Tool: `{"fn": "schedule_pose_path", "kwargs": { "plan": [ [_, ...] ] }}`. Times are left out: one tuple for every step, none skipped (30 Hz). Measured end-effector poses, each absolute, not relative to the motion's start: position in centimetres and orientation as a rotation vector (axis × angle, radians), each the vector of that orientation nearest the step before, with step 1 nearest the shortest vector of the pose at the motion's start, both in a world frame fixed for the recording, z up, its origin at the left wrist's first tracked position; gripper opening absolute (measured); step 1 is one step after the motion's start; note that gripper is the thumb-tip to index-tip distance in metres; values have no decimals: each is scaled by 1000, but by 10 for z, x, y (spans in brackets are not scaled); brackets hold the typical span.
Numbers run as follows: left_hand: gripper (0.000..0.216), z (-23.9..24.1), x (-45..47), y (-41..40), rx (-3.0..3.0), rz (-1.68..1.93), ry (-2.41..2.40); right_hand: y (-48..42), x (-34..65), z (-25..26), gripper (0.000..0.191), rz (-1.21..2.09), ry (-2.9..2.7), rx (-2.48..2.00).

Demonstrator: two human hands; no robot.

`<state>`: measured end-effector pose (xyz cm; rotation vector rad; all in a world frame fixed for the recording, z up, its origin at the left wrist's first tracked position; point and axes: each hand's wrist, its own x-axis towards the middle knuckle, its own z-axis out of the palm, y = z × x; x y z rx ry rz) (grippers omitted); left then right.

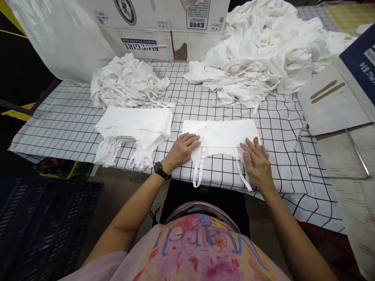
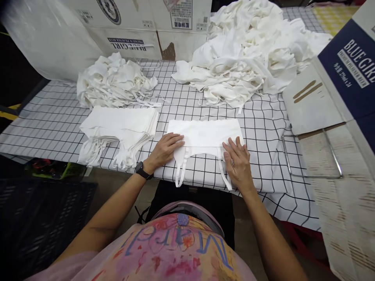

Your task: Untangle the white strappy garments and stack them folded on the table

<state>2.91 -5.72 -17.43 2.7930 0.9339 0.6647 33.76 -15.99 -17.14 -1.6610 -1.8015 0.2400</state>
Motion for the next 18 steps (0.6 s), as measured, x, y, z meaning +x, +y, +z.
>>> {"fn": "schedule_pose_path", "kwargs": {
  "plan": [
    [45, -175, 29, -57, 2796, 677, 950, -160, 337, -172, 44, 239, -1810, -1660],
    [44, -175, 29, -57, 2801, 687, 961, -160, 337, -172, 44, 238, -1816, -1658],
    [42, -175, 29, -57, 2807, 696, 970, -160, 337, -172, 44, 235, -1819, -1657],
    [41, -176, 29, -57, 2813, 707, 976, -160, 337, -172, 44, 230, -1822, -1659],
    [40, -176, 29, -57, 2817, 720, 980, -160, 337, -172, 43, 223, -1825, -1663],
    [39, -176, 29, -57, 2821, 733, 980, -160, 337, -172, 43, 219, -1831, -1670],
    [38, -177, 29, -57, 2822, 741, 978, -160, 337, -172, 43, 214, -1839, -1676],
    [38, -177, 29, -57, 2822, 742, 977, -160, 338, -173, 43, 210, -1849, -1681],
    [38, -177, 30, -57, 2819, 734, 982, -160, 338, -173, 42, 206, -1859, -1685],
    [37, -177, 30, -58, 2818, 720, 986, -159, 338, -173, 42, 202, -1867, -1687],
    [37, -176, 30, -57, 2817, 703, 989, -159, 338, -173, 42, 198, -1874, -1690],
    [37, -176, 30, -57, 2819, 692, 987, -159, 338, -173, 42, 194, -1880, -1691],
    [37, -176, 30, -57, 2822, 691, 979, -159, 338, -173, 42, 191, -1884, -1691],
    [37, -176, 30, -57, 2827, 700, 967, -159, 338, -173, 42, 188, -1887, -1689],
    [37, -176, 30, -57, 2833, 719, 952, -159, 338, -174, 42, 184, -1889, -1686],
    [39, -176, 29, -57, 2840, 739, 939, -159, 338, -174, 42, 181, -1890, -1684],
    [42, -176, 29, -57, 2847, 756, 930, -159, 338, -174, 41, 177, -1888, -1681],
    [46, -176, 29, -57, 2857, 765, 921, -159, 338, -174, 41, 173, -1885, -1677]
  ]
}}
